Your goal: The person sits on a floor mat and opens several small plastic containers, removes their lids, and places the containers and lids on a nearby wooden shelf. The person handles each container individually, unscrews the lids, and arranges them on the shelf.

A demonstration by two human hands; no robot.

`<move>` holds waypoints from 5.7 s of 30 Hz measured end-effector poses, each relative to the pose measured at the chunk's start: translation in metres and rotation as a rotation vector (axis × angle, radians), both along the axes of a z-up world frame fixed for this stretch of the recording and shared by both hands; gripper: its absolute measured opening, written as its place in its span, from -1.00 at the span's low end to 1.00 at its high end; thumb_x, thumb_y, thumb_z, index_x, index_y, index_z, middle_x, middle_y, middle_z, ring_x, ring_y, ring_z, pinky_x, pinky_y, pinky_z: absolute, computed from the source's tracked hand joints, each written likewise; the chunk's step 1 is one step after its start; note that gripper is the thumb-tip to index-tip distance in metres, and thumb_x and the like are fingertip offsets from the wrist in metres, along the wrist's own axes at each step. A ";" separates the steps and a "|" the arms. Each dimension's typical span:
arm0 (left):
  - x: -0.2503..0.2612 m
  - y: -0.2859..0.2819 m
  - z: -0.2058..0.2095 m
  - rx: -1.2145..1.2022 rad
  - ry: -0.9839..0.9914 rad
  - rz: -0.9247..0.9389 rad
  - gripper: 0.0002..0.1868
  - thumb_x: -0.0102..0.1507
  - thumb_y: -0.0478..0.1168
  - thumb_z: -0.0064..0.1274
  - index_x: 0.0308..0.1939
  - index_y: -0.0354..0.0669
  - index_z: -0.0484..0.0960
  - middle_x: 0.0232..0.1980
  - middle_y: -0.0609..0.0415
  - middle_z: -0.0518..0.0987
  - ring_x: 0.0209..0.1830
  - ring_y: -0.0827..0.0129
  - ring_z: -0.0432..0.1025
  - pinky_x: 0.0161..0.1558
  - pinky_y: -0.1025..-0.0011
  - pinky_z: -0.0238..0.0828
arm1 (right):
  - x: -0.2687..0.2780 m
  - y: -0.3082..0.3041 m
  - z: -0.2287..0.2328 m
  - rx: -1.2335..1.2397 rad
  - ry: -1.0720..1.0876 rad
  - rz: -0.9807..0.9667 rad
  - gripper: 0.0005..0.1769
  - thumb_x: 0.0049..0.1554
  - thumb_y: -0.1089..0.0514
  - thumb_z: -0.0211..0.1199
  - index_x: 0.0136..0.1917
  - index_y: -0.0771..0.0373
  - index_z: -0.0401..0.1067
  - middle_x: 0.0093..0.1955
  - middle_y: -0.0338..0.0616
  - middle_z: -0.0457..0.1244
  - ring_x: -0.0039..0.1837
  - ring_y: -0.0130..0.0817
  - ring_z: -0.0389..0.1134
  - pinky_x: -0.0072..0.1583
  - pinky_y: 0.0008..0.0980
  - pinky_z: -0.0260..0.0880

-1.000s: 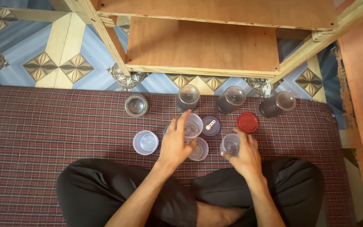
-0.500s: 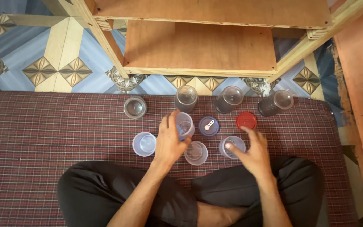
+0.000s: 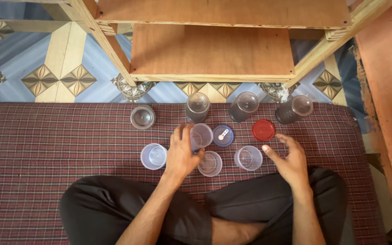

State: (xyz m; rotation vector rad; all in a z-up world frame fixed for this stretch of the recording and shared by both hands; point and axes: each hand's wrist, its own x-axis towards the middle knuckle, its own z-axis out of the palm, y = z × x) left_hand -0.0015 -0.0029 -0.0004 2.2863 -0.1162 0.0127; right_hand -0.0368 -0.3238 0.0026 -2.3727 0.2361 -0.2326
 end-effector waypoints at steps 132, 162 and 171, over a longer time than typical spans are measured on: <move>-0.018 -0.007 0.028 -0.213 -0.216 -0.448 -0.16 -0.03 -0.09 0.41 0.32 -0.05 0.45 0.24 0.01 0.50 0.21 0.06 0.47 0.12 0.20 0.51 | 0.000 0.071 -0.002 0.515 -0.023 0.646 -0.12 0.15 -0.27 0.30 0.49 0.38 0.22 0.21 0.00 0.28 0.07 -0.39 0.34 -0.02 -0.44 0.41; -0.040 -0.022 0.012 -0.168 -0.356 -0.289 -0.12 -0.03 -0.10 0.42 0.32 -0.22 0.38 0.22 -0.18 0.51 0.20 -0.10 0.42 0.19 0.10 0.39 | -0.018 0.092 -0.035 0.807 0.049 0.240 -0.44 0.07 -0.03 0.39 0.24 0.31 0.41 0.00 -0.18 0.35 -0.04 -0.47 0.34 -0.08 -0.43 0.36; -0.044 -0.021 0.025 -0.271 -0.391 -0.307 -0.04 -0.01 -0.04 0.42 0.36 -0.34 0.30 0.28 -0.25 0.45 0.26 -0.17 0.35 0.25 0.06 0.30 | -0.020 0.102 -0.022 0.892 -0.131 0.241 -0.11 -0.10 0.26 0.52 0.45 0.26 0.21 0.32 -0.05 0.28 0.28 -0.30 0.36 0.19 -0.32 0.46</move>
